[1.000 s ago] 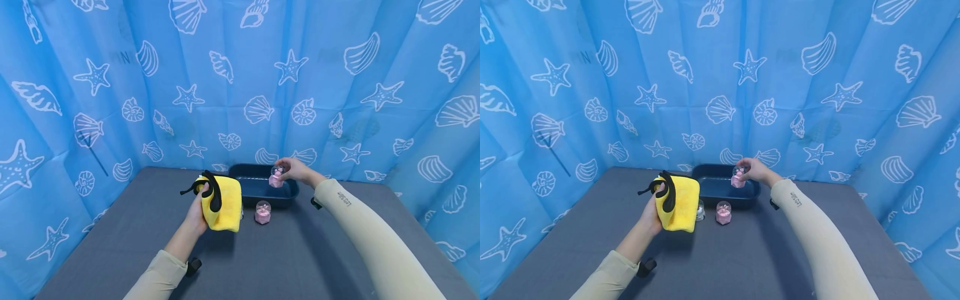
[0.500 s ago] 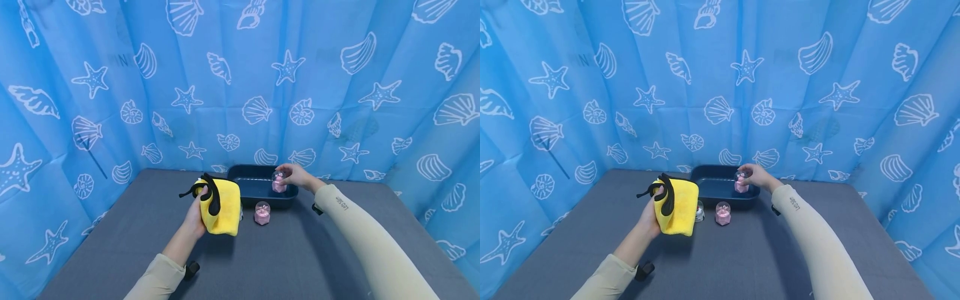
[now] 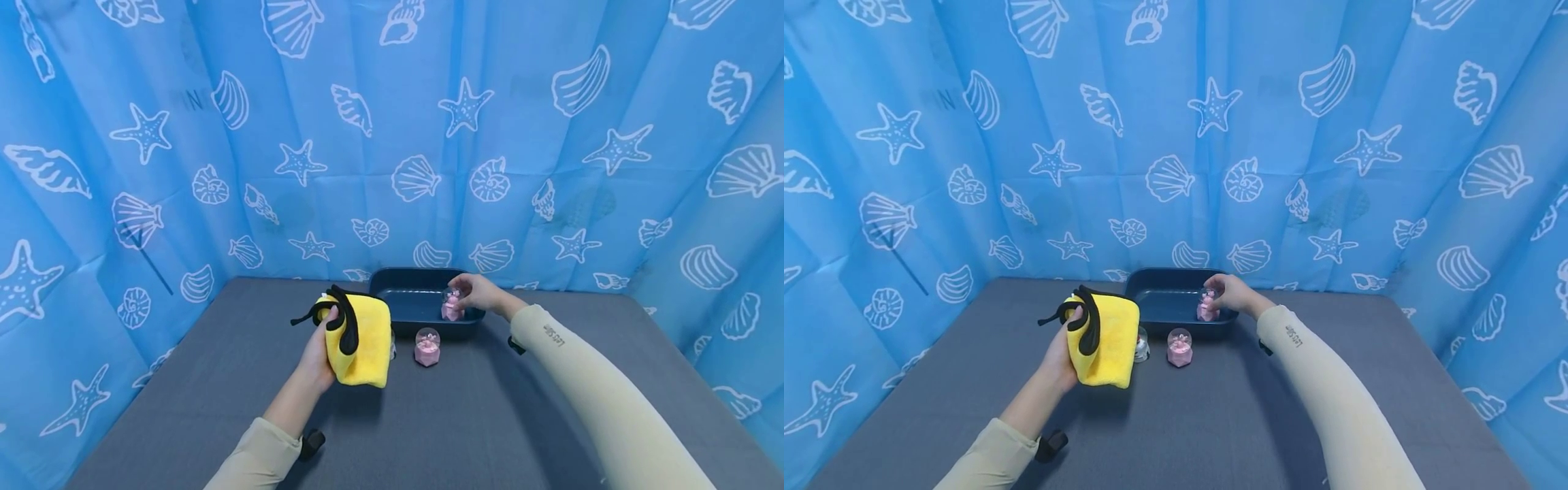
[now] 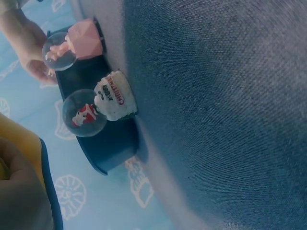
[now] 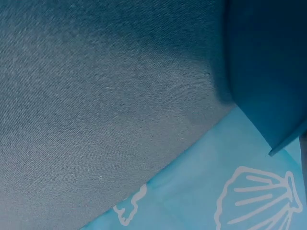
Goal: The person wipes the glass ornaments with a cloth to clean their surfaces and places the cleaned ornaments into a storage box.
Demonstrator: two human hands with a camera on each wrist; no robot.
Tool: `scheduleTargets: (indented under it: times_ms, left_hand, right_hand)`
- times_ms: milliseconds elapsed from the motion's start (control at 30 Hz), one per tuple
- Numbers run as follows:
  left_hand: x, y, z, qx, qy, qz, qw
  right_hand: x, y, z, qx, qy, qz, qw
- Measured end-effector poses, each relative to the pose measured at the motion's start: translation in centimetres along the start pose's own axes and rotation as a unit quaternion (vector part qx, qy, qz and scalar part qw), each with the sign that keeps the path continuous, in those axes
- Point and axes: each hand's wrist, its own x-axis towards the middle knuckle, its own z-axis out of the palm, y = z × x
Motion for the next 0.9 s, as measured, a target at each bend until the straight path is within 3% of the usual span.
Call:
scheduleTargets:
  times_ms: [333, 767, 900]
  left_hand:
    - [0.0, 0.1, 0.0, 0.001, 0.008, 0.0, 1.0]
    - [-0.3, -0.4, -0.1, 0.007, 0.017, -0.005, 0.9998]
    - [-0.3, -0.4, -0.2, 0.013, 0.02, -0.005, 0.9997]
  right_hand:
    - [0.3, 0.0, 0.8, -0.082, -0.001, -0.031, 0.9961]
    - [-0.2, 0.5, 0.6, -0.119, -0.032, -0.034, 0.9918]
    - [-0.4, 0.7, 0.3, -0.169, -0.024, -0.064, 0.9832]
